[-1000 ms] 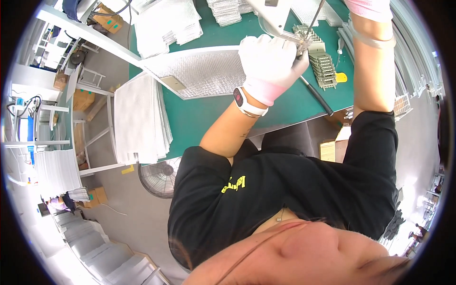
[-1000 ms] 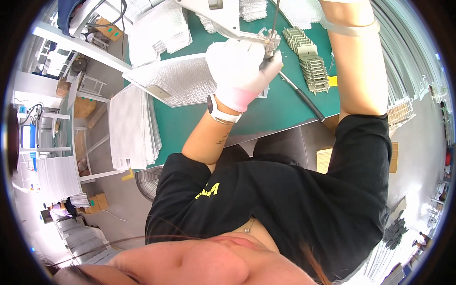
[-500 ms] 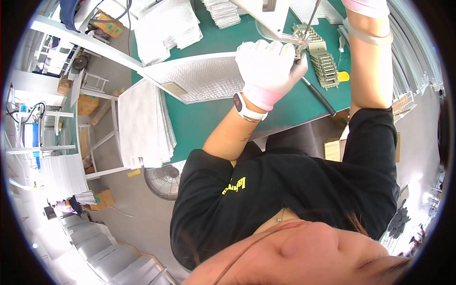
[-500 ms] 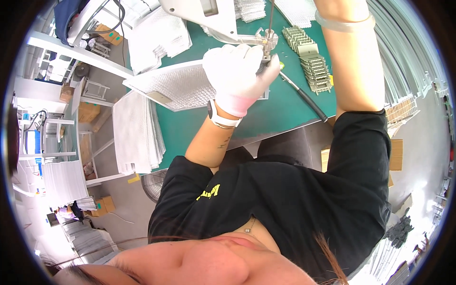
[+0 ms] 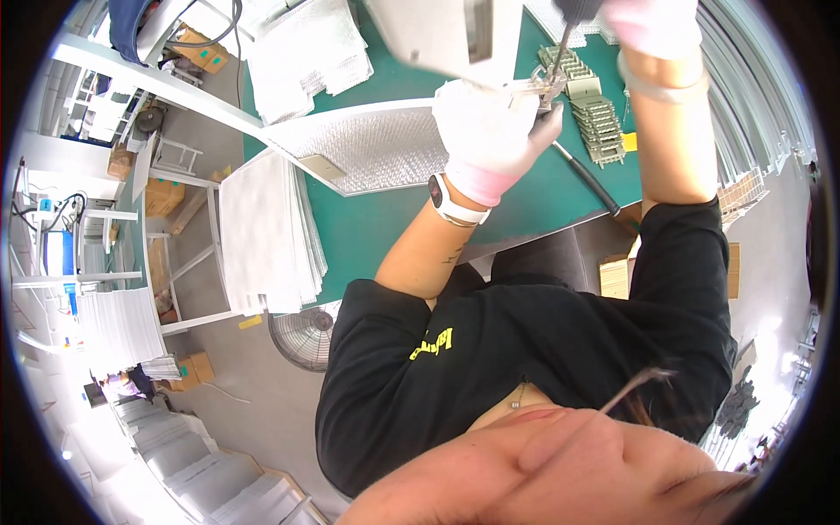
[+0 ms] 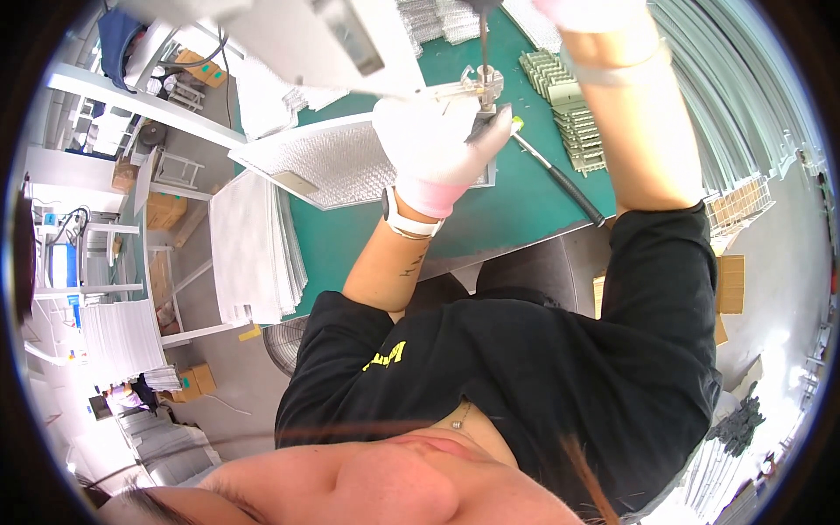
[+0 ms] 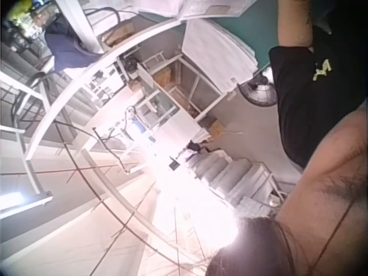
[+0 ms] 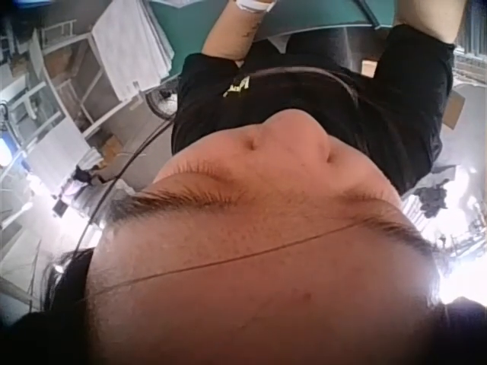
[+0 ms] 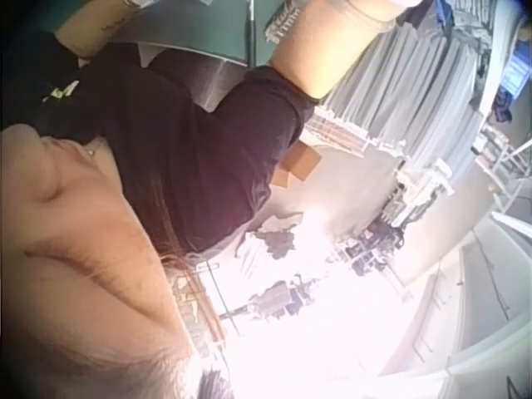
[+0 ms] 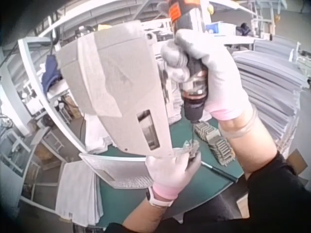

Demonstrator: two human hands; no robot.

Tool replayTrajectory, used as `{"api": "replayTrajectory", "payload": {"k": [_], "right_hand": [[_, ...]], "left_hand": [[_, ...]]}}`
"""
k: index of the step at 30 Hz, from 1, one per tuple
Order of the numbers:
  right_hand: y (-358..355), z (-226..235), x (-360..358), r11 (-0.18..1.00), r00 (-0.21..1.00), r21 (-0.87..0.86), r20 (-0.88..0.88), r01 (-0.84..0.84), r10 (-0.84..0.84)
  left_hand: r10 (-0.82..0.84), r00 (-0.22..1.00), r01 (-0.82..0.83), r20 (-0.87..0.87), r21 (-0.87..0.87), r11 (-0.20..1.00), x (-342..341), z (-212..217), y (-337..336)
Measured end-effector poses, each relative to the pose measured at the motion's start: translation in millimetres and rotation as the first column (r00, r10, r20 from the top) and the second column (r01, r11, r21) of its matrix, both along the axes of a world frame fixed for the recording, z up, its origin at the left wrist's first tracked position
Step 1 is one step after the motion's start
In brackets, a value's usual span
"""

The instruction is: Assemble air filters by placing mesh sheets into metal frames and securing them using an electric screwdriver.

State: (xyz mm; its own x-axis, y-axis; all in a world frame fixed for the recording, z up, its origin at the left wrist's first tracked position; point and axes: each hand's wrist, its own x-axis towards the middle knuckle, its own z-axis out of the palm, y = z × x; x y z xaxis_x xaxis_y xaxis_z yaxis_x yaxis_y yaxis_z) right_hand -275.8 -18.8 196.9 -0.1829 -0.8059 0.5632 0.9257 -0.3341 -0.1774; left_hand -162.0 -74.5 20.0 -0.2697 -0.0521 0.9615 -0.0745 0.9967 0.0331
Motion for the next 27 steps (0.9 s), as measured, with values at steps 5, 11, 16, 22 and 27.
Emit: {"api": "replayTrajectory", "payload": {"k": [5, 11, 16, 22, 27], "right_hand": [[17.8, -8.6, 2.9, 0.815, 0.462, -0.228, -0.729, 0.532, -0.505], [-6.7, -19.7, 12.1, 0.906, 0.745, -0.032, -0.557, 0.423, -0.368], [-6.7, -43.7, -10.9, 0.845, 0.781, 0.051, -0.416, 0.533, -0.467], [-5.0, -49.5, 8.0, 0.825, 0.727, -0.006, -0.468, 0.565, -0.502], [-20.1, -77.6, -29.5, 0.527, 0.341, -0.298, -0.498, 0.796, -0.797]], "left_hand": [[-0.107, 0.99, 0.101, 0.093, 0.071, 0.992, 1.9, 14.6, 17.8], [-0.087, 0.996, 0.088, -0.013, 0.028, 0.996, 5.5, -10.2, 4.1], [-0.3, 0.951, 0.289, 0.074, 0.127, 0.949, -2.9, -20.4, 8.4], [-0.372, 0.909, 0.276, 0.189, 0.398, 0.875, 9.1, -12.7, 5.3], [-0.182, 0.947, 0.095, 0.263, 0.311, 0.946, 14.0, 15.4, 31.1]]}}
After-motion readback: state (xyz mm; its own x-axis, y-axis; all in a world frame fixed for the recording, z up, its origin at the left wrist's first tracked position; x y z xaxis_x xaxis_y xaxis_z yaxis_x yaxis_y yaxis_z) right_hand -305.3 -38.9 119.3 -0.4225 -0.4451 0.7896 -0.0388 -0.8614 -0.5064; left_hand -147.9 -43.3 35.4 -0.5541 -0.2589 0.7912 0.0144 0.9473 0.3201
